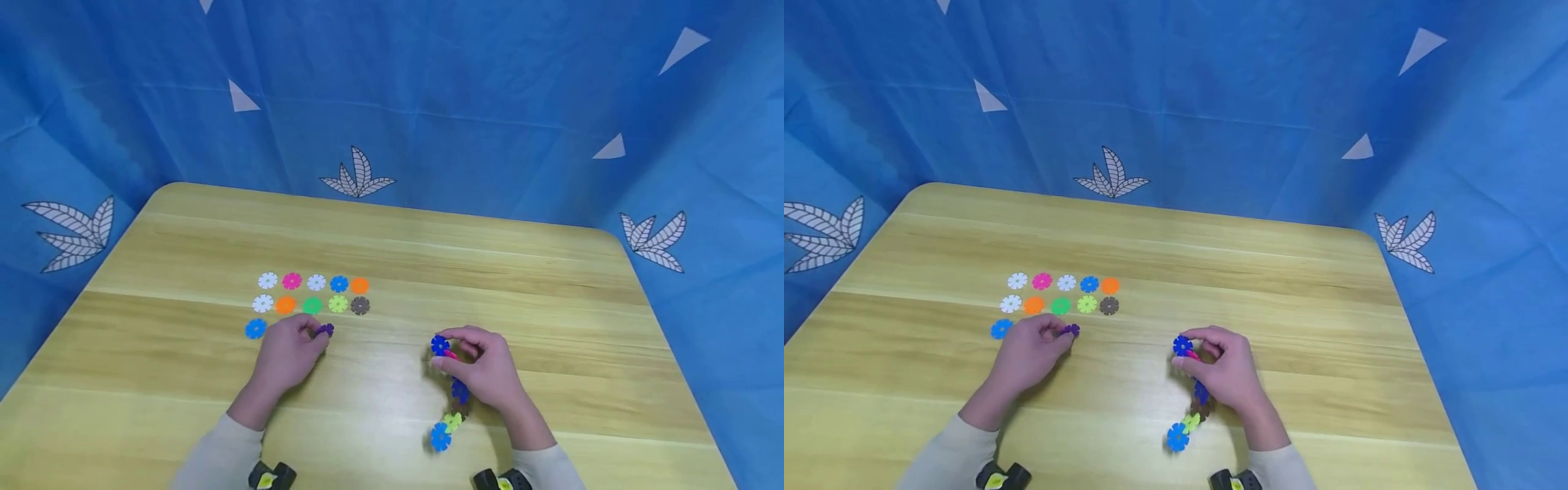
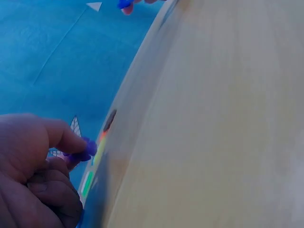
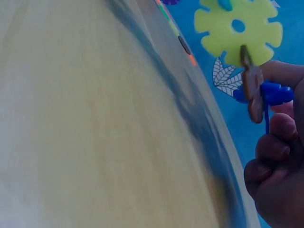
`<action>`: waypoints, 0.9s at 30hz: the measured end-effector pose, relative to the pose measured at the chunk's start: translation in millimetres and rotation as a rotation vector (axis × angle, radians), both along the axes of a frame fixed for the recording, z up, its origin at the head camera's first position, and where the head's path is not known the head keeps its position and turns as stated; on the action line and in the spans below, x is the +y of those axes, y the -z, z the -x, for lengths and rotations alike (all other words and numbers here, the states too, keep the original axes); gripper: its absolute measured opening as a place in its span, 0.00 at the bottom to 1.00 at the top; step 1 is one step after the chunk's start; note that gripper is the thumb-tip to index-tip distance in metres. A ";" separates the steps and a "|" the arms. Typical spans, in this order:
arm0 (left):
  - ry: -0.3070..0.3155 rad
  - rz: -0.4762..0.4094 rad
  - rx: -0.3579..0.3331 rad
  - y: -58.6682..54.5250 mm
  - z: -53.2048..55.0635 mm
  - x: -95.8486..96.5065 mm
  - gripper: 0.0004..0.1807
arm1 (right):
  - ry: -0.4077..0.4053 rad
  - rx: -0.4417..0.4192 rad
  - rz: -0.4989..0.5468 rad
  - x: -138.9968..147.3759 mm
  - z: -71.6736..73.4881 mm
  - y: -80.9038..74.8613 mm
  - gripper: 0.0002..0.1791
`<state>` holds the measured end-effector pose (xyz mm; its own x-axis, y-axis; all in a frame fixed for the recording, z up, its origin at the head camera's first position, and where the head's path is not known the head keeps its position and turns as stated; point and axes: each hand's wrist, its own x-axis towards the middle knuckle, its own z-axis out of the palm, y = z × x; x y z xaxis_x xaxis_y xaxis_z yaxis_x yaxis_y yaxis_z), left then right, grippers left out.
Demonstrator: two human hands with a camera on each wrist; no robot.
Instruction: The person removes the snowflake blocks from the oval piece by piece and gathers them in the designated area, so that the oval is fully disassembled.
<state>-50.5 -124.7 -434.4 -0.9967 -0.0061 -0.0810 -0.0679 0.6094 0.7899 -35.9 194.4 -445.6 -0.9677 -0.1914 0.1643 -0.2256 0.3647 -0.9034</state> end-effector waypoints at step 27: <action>-0.045 0.218 0.092 4.6 0.0 -11.3 0.13 | -0.008 0.009 -0.022 -7.9 0.9 -2.7 0.19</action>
<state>-50.5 -136.0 -439.0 -0.9982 -0.0577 0.0183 -0.0323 0.7643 0.6440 -36.8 186.5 -443.0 -0.9644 -0.2033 0.1691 -0.2372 0.3824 -0.8931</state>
